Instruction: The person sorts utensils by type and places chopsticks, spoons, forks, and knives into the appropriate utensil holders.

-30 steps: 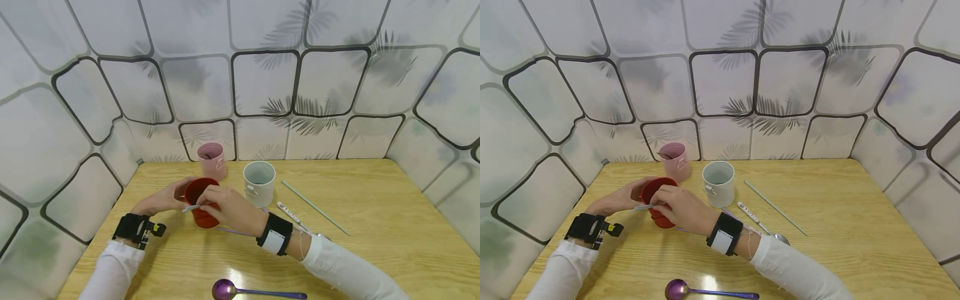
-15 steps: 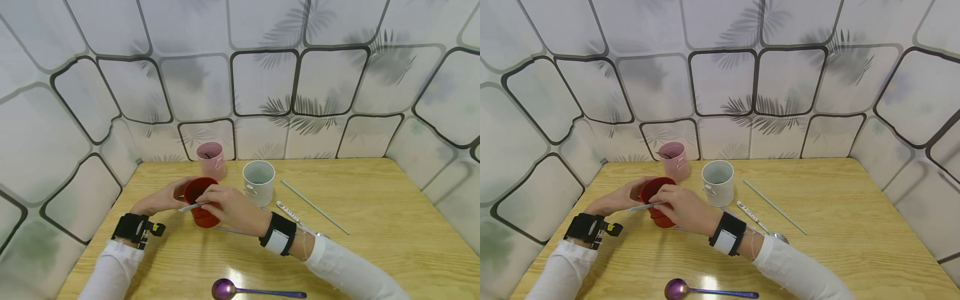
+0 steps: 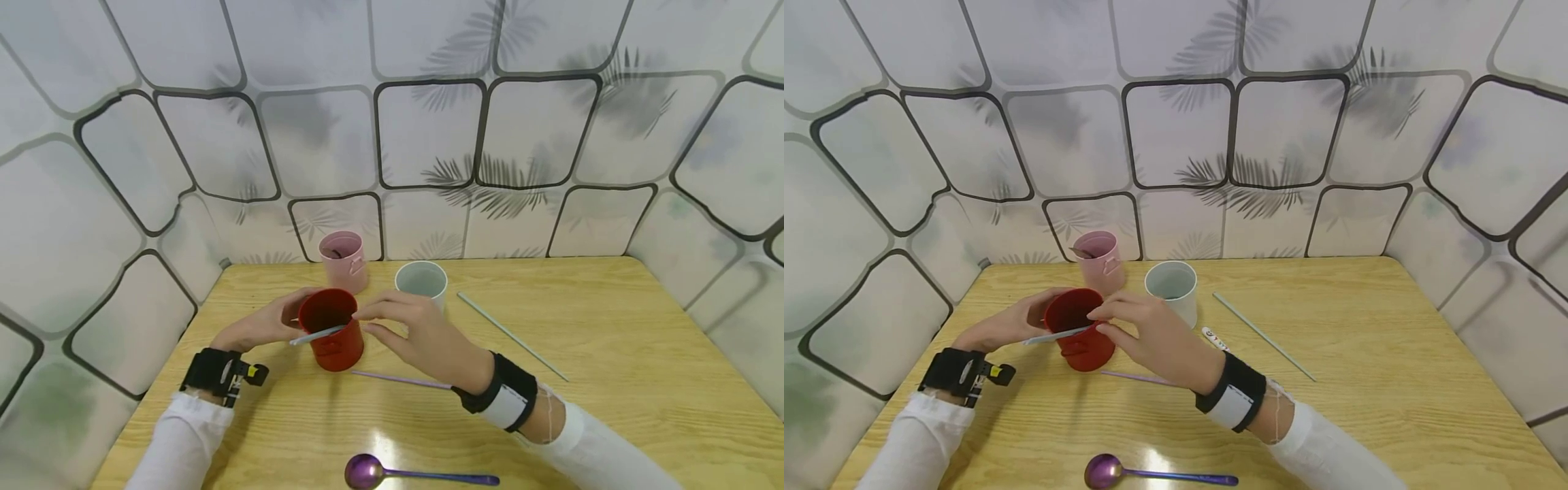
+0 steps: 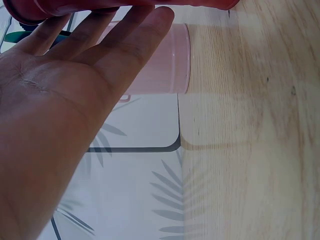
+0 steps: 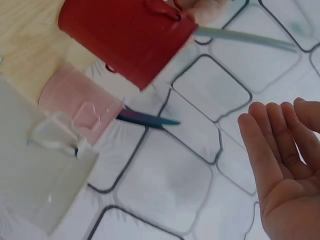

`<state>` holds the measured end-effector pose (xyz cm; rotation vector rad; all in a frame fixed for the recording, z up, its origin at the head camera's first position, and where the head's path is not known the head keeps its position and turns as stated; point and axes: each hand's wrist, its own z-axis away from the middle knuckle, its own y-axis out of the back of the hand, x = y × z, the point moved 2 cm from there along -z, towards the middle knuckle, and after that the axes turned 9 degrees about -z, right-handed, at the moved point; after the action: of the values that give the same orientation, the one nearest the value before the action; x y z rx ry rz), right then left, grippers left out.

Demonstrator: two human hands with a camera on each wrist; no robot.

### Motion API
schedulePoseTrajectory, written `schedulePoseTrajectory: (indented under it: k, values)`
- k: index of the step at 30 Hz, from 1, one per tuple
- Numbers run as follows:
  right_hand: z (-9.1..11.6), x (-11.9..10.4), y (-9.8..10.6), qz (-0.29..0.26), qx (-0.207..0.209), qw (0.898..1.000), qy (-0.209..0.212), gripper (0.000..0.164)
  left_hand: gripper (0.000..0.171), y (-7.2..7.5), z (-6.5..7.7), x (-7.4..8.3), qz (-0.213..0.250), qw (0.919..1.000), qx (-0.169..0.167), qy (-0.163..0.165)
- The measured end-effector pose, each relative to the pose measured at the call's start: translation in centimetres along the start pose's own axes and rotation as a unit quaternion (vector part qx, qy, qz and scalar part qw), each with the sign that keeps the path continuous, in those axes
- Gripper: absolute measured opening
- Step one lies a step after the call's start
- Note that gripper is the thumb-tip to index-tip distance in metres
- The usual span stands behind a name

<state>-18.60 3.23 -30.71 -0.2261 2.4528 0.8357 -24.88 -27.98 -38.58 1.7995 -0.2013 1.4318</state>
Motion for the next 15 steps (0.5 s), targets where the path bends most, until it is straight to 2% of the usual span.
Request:
schedulePoseTrajectory:
  k: [5,15]
  values:
    - [1.0,-0.7,2.8,0.04,0.049,0.998,0.014,0.025,0.078,0.1,0.0,0.1,-0.002,1.0,0.001,0.0]
    - [3.3,-0.3,7.7,0.066,0.101,0.992,-0.032,0.03,0.076,0.0,0.1,0.0,-0.006,1.0,-0.001,-0.004]
